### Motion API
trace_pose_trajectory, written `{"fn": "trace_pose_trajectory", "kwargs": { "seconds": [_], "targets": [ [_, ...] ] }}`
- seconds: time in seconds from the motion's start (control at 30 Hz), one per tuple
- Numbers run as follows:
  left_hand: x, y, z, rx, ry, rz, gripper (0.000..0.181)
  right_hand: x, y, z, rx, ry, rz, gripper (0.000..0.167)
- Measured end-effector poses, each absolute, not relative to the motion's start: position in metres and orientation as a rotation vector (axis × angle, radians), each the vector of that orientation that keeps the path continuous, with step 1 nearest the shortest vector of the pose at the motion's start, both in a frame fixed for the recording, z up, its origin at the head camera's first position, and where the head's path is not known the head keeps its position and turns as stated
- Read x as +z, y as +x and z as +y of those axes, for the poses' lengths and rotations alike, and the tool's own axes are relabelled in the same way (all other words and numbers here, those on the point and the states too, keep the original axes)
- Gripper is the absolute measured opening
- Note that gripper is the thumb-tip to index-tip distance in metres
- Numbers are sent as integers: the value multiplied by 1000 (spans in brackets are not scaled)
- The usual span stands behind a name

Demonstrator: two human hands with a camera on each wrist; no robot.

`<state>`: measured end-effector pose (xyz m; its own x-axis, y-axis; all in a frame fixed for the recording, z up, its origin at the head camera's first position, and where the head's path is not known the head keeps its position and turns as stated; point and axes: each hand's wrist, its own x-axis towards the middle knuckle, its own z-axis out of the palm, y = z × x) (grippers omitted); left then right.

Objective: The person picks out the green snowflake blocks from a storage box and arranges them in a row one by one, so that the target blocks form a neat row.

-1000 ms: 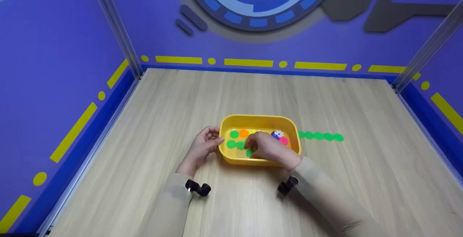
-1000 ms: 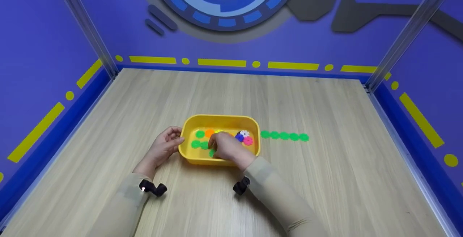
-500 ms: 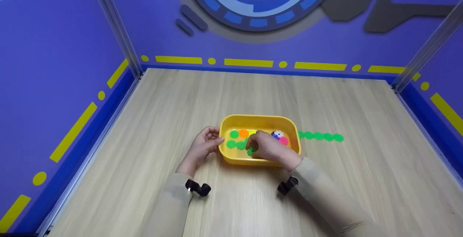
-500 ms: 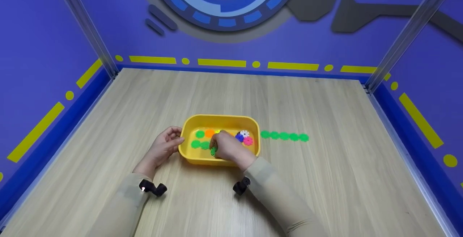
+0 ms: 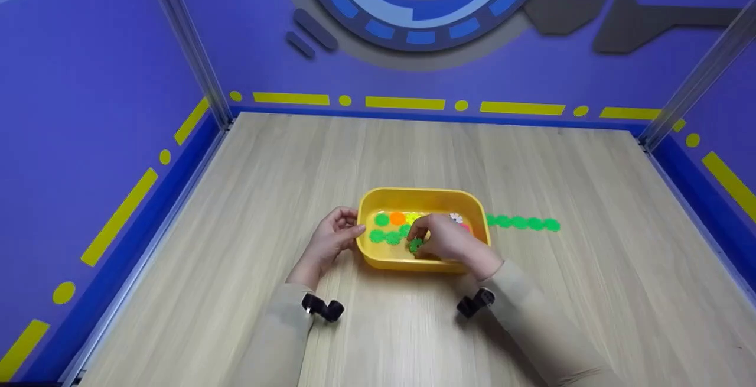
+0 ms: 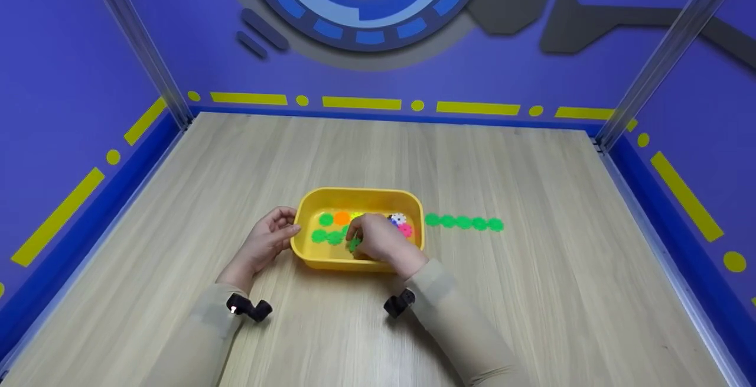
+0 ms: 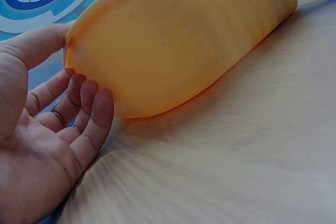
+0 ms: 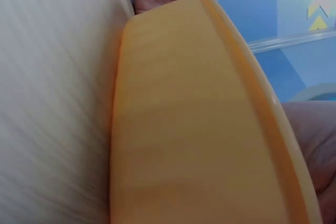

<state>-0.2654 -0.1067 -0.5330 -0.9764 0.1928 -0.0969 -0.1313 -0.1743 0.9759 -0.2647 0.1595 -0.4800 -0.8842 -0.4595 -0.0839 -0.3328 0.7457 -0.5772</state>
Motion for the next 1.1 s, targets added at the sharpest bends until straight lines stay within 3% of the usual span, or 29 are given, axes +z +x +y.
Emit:
{"fn": "trace_pose_trajectory", "kwargs": {
  "seconds": [1.1],
  "targets": [
    [-534, -266, -107, 2248, 56, 1875, 38, -461, -263, 215, -1385, -324, 2474, 27]
  ]
}}
